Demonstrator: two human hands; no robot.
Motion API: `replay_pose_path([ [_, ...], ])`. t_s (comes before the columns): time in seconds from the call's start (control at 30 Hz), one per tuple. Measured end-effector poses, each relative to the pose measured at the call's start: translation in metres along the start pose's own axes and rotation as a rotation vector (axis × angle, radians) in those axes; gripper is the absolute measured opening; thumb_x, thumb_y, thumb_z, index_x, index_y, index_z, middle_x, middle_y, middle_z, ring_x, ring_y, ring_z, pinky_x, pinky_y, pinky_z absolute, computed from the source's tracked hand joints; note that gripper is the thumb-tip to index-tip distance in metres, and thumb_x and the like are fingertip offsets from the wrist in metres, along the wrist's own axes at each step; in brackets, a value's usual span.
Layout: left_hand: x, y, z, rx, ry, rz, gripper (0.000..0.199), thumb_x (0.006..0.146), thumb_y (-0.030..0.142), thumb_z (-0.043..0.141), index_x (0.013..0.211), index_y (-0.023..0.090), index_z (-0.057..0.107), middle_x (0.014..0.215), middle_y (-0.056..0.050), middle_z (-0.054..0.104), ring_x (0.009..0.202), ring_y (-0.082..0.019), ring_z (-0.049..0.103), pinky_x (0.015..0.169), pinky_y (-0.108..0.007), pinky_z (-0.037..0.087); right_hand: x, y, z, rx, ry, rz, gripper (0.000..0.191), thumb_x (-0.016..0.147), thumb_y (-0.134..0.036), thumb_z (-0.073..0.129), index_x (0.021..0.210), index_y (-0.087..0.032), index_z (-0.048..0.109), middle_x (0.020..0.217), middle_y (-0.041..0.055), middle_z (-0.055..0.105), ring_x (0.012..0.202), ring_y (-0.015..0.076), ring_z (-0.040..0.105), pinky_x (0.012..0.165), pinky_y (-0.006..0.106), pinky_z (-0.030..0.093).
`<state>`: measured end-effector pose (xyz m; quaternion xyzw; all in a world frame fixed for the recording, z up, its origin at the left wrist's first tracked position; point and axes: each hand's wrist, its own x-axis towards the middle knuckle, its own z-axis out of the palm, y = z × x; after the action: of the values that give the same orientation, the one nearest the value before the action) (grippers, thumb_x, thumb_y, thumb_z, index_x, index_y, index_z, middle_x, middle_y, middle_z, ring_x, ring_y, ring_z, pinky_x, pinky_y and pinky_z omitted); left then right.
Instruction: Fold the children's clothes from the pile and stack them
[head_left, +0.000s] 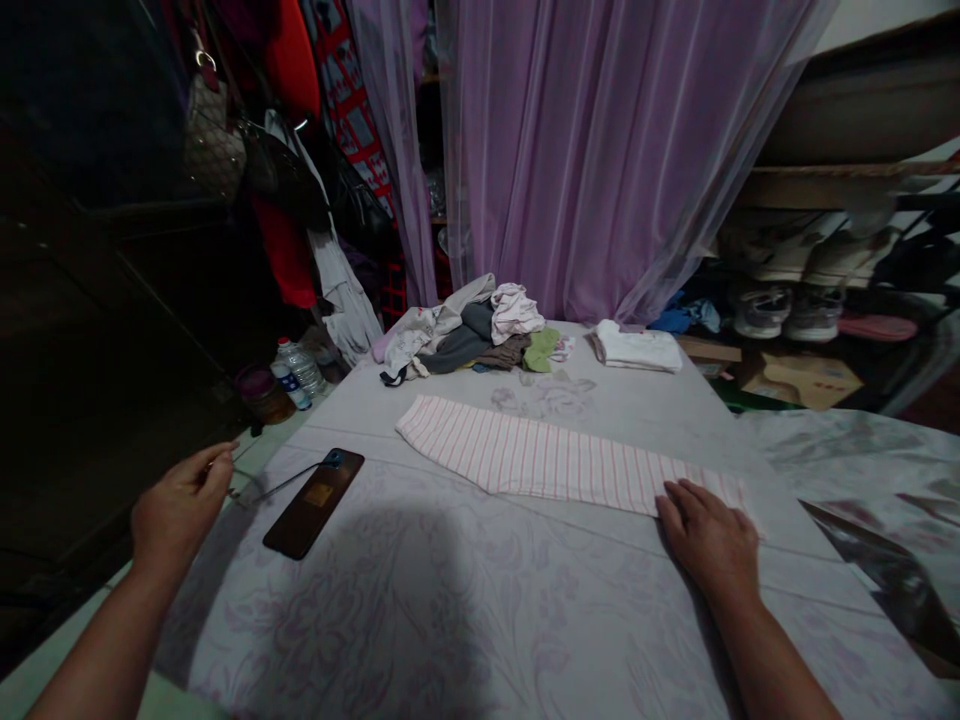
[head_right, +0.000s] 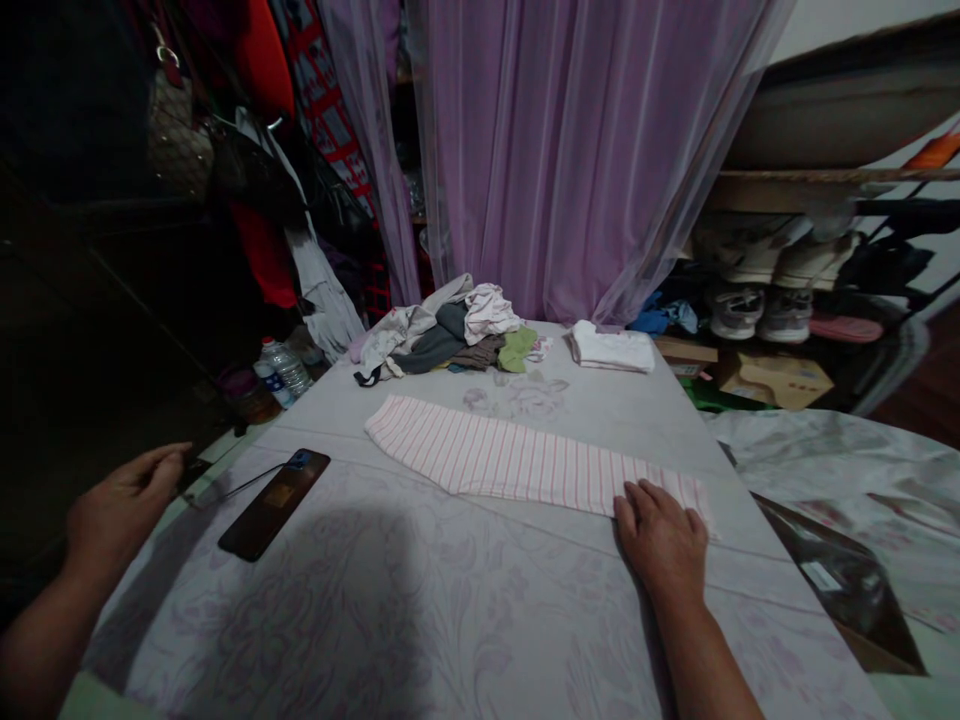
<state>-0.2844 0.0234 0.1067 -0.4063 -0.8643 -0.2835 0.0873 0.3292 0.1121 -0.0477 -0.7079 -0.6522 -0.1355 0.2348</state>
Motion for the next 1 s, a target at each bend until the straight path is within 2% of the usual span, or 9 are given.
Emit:
replay_pose_path([
  [0.1,0.003,0.001,0.003,0.219,-0.128,0.061,0.032,0.080,0.046,0.052,0.098,0.029,0.072,0.106,0.000,0.072,0.089,-0.027,0.066,0.067,-0.032,0.049,0.000,0.000,0.000,-0.001,0.013,-0.006,0.045,0.089,-0.043,0.037,0.107,-0.017,0.069,0.120,0.0141,0.066,0.111,0.0299,0.058,0.097,0.050,0.035],
  [0.2,0.005,0.014,0.012,0.451,-0.275,0.141,0.036,0.086,0.045,0.046,0.103,0.025,0.071,0.112,-0.005,0.071,0.093,-0.031,0.067,0.073,-0.038,0.051,-0.001,0.000,0.001,-0.003,0.036,-0.019,0.048,0.090,-0.044,0.035,0.107,-0.016,0.069,0.120,0.0147,0.066,0.110,0.0293,0.059,0.097,0.049,0.036],
  [0.33,0.010,0.041,0.038,0.651,-0.506,0.119,0.043,0.092,0.038,0.037,0.103,0.018,0.073,0.109,-0.016,0.071,0.098,-0.035,0.067,0.077,-0.042,0.051,-0.001,-0.001,0.001,0.002,0.035,-0.008,0.046,0.091,-0.043,0.034,0.107,-0.017,0.068,0.120,0.0142,0.065,0.110,0.0290,0.058,0.095,0.049,0.036],
  [0.4,0.014,0.055,0.054,0.659,-0.566,0.103,0.045,0.091,0.040,0.038,0.107,0.014,0.072,0.113,-0.020,0.069,0.105,-0.036,0.065,0.080,-0.041,0.051,-0.001,-0.001,0.000,0.004,0.025,0.001,0.045,0.090,-0.043,0.035,0.107,-0.018,0.068,0.121,0.0137,0.065,0.111,0.0289,0.058,0.096,0.049,0.036],
  [0.53,0.027,0.078,0.085,0.615,-0.608,0.104,0.049,0.087,0.043,0.044,0.114,0.012,0.069,0.118,-0.023,0.067,0.111,-0.037,0.063,0.082,-0.043,0.051,-0.001,-0.003,-0.001,0.003,0.007,0.005,0.048,0.090,-0.044,0.033,0.107,-0.017,0.068,0.122,0.0144,0.065,0.113,0.0290,0.058,0.097,0.050,0.036],
  [0.67,0.041,0.093,0.108,0.584,-0.635,0.108,0.048,0.082,0.040,0.050,0.114,0.010,0.070,0.122,-0.025,0.065,0.112,-0.039,0.061,0.082,-0.044,0.051,0.000,-0.001,0.000,0.002,0.002,0.004,0.050,0.089,-0.046,0.032,0.106,-0.017,0.069,0.121,0.0148,0.066,0.112,0.0297,0.058,0.097,0.051,0.036],
  [1.0,0.069,0.100,0.146,0.485,-0.650,0.109,0.043,0.071,0.037,0.062,0.103,0.012,0.073,0.115,-0.021,0.070,0.106,-0.034,0.066,0.078,-0.036,0.053,0.000,0.002,0.006,-0.007,0.023,0.011,0.048,0.088,-0.046,0.032,0.105,-0.020,0.069,0.121,0.0124,0.067,0.113,0.0286,0.059,0.098,0.050,0.036],
])
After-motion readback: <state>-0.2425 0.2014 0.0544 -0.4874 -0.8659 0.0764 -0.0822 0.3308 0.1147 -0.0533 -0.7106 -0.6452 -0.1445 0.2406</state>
